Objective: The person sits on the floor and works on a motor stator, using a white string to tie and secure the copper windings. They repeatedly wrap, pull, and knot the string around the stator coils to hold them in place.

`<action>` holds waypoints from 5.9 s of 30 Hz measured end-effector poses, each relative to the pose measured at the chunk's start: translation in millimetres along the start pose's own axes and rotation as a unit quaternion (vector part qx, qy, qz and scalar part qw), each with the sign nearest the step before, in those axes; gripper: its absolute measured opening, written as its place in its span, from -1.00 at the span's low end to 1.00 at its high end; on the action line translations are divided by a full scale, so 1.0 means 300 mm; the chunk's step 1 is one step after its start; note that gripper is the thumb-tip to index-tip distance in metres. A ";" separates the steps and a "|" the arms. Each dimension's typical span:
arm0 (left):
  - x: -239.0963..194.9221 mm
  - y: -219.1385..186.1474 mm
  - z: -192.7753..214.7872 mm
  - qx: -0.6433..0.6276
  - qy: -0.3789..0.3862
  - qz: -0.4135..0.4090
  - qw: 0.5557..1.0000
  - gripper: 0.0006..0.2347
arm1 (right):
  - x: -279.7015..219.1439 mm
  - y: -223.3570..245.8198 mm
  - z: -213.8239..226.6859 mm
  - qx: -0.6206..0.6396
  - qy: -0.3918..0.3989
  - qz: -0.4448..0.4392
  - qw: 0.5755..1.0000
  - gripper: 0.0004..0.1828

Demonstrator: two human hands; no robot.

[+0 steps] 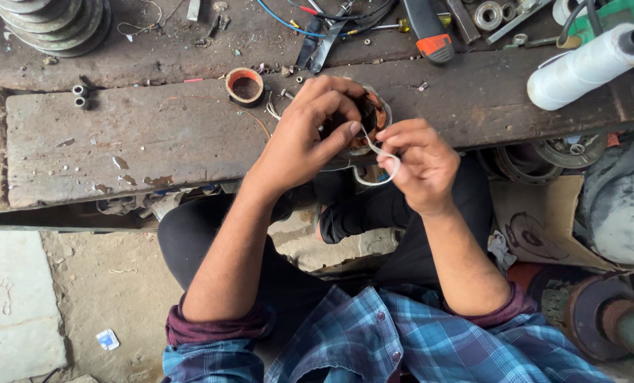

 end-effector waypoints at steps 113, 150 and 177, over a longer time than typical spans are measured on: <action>-0.050 0.075 0.095 -0.052 0.069 0.034 0.996 -0.90 | 0.443 -0.033 -0.197 -0.218 0.591 -0.074 0.773 -0.81; -0.054 0.083 0.083 -0.083 0.077 0.042 0.993 -0.88 | 0.442 -0.007 -0.221 -0.227 0.588 -0.074 0.772 -0.79; -0.059 0.105 0.075 -0.101 0.078 0.079 0.989 -0.87 | 0.462 -0.022 -0.194 -0.213 0.557 -0.094 0.797 -0.81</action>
Point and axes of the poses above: each hand's wrist, its own x-axis towards the middle knuckle, its own z-axis out of the back of the hand, y = z × x, the point moved 9 cm from there along x, towards the middle knuckle, and after that the axes turned 12 degrees about y, right-handed, at the moved point
